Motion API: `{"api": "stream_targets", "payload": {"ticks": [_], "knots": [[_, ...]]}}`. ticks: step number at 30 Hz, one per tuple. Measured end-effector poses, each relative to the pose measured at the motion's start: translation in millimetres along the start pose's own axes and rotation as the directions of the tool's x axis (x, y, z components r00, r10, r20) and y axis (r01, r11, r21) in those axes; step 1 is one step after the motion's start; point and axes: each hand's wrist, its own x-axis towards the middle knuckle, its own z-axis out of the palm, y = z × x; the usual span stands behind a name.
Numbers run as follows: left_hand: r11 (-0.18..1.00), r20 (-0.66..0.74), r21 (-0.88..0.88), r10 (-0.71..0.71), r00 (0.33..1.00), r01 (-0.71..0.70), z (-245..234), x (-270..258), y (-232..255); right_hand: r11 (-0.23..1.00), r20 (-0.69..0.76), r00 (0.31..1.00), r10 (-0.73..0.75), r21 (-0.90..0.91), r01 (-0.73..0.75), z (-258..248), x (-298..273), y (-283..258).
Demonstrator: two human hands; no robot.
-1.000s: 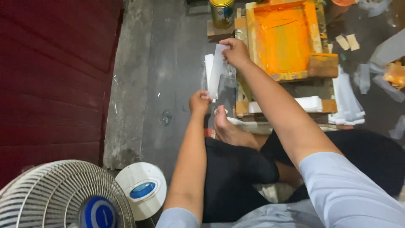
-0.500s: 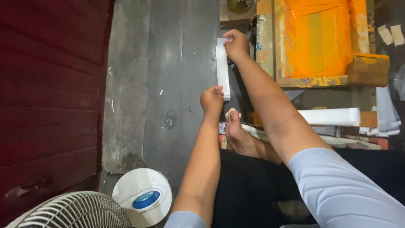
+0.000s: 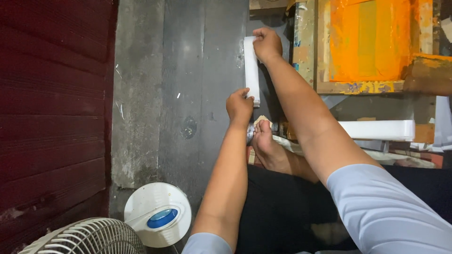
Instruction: The person sits on the floor and repeatedly places a white strip under a screen printing frame, then uses a squeegee to pull orange ink across the screen. The person removes the strip, places it aside, and repeats the process with new strips.
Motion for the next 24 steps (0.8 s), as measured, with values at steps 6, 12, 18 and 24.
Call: {"api": "stream_targets", "payload": {"ticks": [6,12,18,24], "knots": [[0.999,-0.018,-0.003,0.04,0.999,-0.041,-5,-4,5,1.0,0.036,0.999,-0.006,0.031,0.005,9,6,9],[0.981,-0.027,0.188,0.041,0.999,-0.035,0,10,-4,0.997,-0.009,0.999,-0.039,0.072,0.04,-3,-16,-7],[0.972,-0.142,0.188,0.171,0.975,-0.144,-6,8,2,0.875,-0.008,0.923,-0.385,0.316,0.368,-13,-53,-15],[0.952,-0.147,0.122,0.299,0.943,-0.282,-34,-42,48,0.776,0.053,0.819,-0.571,0.359,0.518,-120,-165,-5]]}}
